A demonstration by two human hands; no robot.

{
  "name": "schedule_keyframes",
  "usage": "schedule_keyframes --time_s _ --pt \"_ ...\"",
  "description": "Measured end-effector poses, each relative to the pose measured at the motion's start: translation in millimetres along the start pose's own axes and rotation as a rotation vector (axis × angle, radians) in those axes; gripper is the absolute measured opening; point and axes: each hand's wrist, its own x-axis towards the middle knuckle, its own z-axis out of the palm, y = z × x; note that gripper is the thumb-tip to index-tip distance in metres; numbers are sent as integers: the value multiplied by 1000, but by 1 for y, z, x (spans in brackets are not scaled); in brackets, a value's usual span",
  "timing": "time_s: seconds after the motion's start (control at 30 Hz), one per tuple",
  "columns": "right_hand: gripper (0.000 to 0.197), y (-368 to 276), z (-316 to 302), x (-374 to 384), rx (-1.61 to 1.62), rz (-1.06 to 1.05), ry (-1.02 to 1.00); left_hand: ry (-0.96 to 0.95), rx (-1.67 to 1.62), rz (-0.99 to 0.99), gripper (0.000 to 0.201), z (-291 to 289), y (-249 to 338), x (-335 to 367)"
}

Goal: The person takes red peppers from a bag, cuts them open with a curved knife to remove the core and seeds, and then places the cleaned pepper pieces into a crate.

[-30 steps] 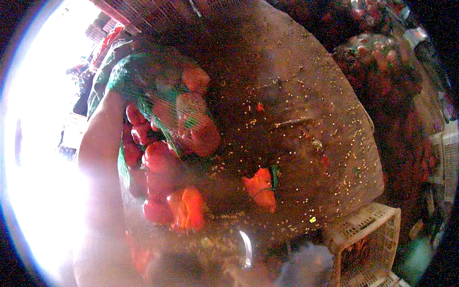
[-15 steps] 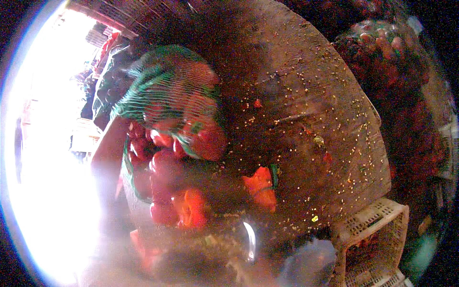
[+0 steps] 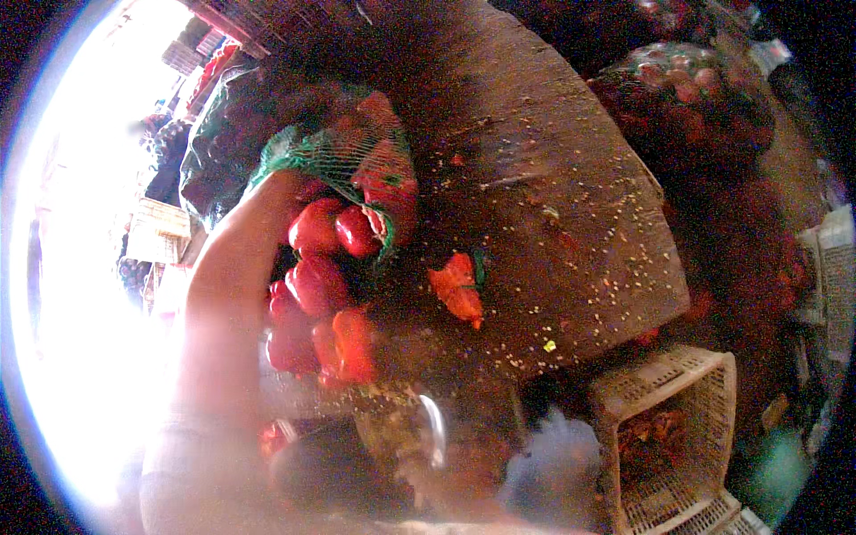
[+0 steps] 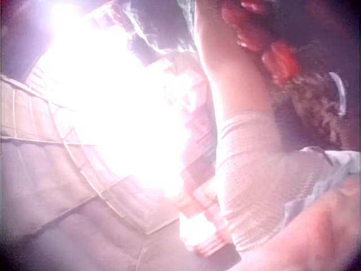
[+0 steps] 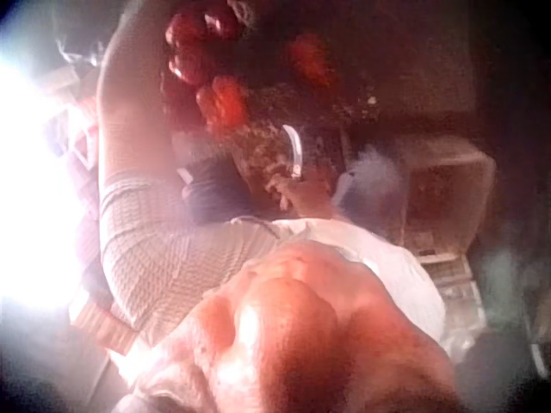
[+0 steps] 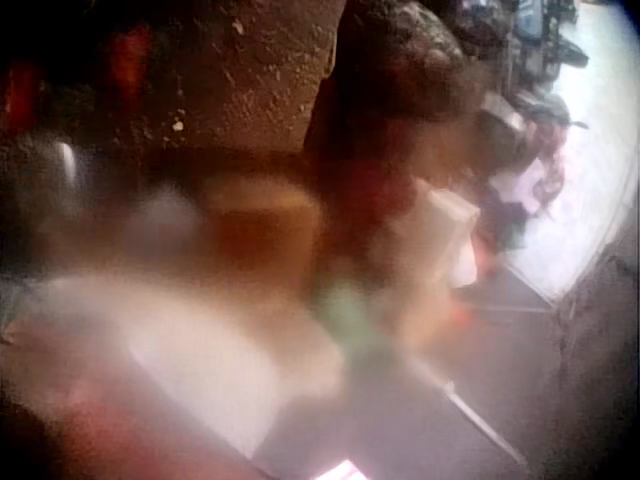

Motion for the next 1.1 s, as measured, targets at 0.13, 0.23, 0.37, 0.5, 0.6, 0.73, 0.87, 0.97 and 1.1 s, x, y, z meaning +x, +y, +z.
schedule_keyframes --time_s 0.13,0.23,0.37,0.5,0.6,0.73,0.87,0.97,1.1 --pt "25 27 5 -15 62 -61 39 97 77 46 81 -31 -7 -35" --pt "28 36 9 -29 212 -7 19 186 44 94 83 -77 -6 -102" --pt "29 61 17 -37 155 -60 11 -170 -724 -142 99 -135 -2 -242" --pt "28 66 35 -58 216 -122 -64 -132 -1838 -546 101 -148 72 -393" --pt "32 148 13 -2 -395 -608 58 -252 -2341 -662 108 -153 144 -456" --pt "32 114 41 -64 -439 -575 -16 -320 -2764 -742 113 -129 201 -539" --pt "24 148 15 -39 -204 -694 202 -243 -2614 -605 117 -147 245 -566" --pt "20 144 24 -60 -258 -774 295 -201 -2385 -567 120 -174 246 -573" --pt "20 147 50 -79 -214 -1013 344 48 -2279 -432 122 -187 236 -575"
